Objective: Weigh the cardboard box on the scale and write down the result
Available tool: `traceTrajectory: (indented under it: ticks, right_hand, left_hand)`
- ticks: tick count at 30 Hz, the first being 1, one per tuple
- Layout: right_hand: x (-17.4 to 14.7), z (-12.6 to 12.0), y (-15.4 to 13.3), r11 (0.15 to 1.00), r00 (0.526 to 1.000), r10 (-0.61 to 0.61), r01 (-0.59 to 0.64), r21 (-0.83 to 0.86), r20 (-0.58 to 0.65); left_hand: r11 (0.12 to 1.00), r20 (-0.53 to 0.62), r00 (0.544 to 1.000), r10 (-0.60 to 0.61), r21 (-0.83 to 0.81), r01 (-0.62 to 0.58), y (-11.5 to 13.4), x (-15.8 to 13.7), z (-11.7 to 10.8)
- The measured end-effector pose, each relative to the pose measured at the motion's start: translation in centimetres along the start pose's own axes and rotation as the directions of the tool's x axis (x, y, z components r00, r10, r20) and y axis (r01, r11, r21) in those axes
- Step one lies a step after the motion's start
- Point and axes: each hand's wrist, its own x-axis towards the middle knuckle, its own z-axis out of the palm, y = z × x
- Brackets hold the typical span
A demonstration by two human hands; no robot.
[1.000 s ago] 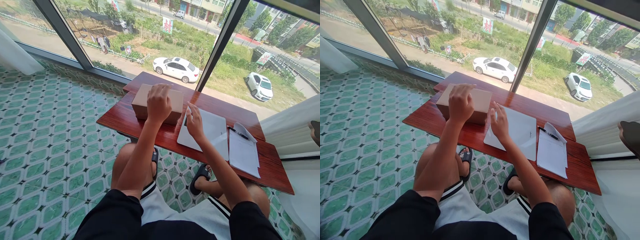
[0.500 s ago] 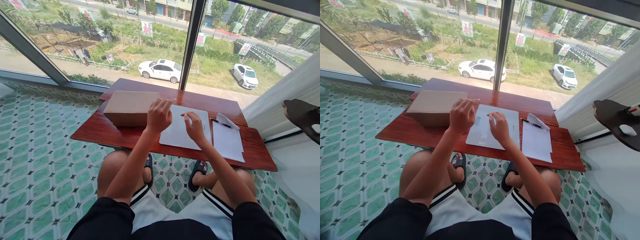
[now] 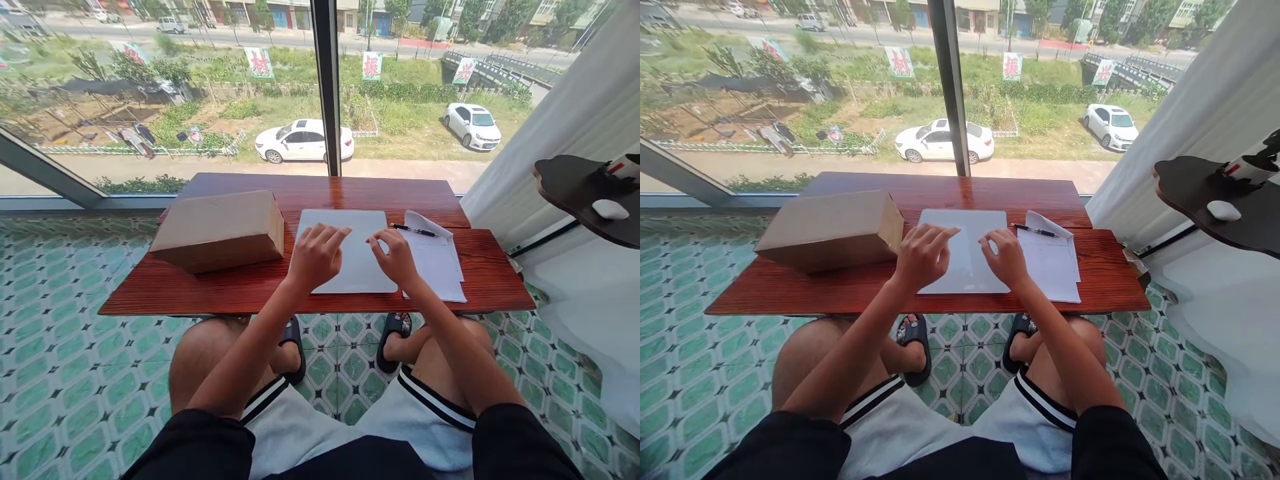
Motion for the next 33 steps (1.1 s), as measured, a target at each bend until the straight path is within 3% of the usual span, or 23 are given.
traceTrajectory:
  ticks: [8, 13, 17, 20, 24, 27, 33]
  right_hand:
    - [-1.0, -0.4, 1.5, 0.999, 0.999, -0.038, 0.038, -0.036, -0.007]
    - [-1.4, -0.9, 1.6, 0.976, 0.994, -0.035, 0.056, -0.212, 0.103]
    - [-0.9, -2.5, 2.3, 0.954, 0.989, -0.028, 0.07, -0.29, 0.145]
    - [-0.2, -4.4, 3.9, 0.952, 0.996, 0.0, 0.027, -0.304, 0.088]
    - [0.6, -7.1, 7.0, 0.949, 0.997, 0.07, -0.08, -0.306, -0.042]
    - [0.7, -8.4, 9.3, 0.931, 0.986, 0.161, -0.168, -0.323, -0.048]
    - [0.4, -7.8, 12.1, 0.857, 0.936, 0.343, -0.28, -0.433, 0.075]
  left_hand:
    - [0.984, 0.054, 0.983, 0.176, 0.013, -0.177, 2.8, -0.2, 1.6]
    - [0.973, 0.089, 0.969, 0.229, -0.04, -0.226, 4.1, -0.8, 2.6]
    - [0.948, 0.057, 0.947, 0.315, -0.06, -0.312, 5.3, -1.3, 2.9]
    - [0.919, 0.028, 0.919, 0.394, -0.037, -0.393, 6.3, -1.4, 2.7]
    - [0.858, 0.035, 0.857, 0.514, 0.0, -0.514, 7.8, -1.2, 2.7]
    - [0.789, 0.057, 0.788, 0.613, -0.004, -0.614, 9.1, -0.8, 3.1]
    - [0.578, 0.069, 0.575, 0.815, -0.021, -0.816, 12.3, 0.7, 4.9]
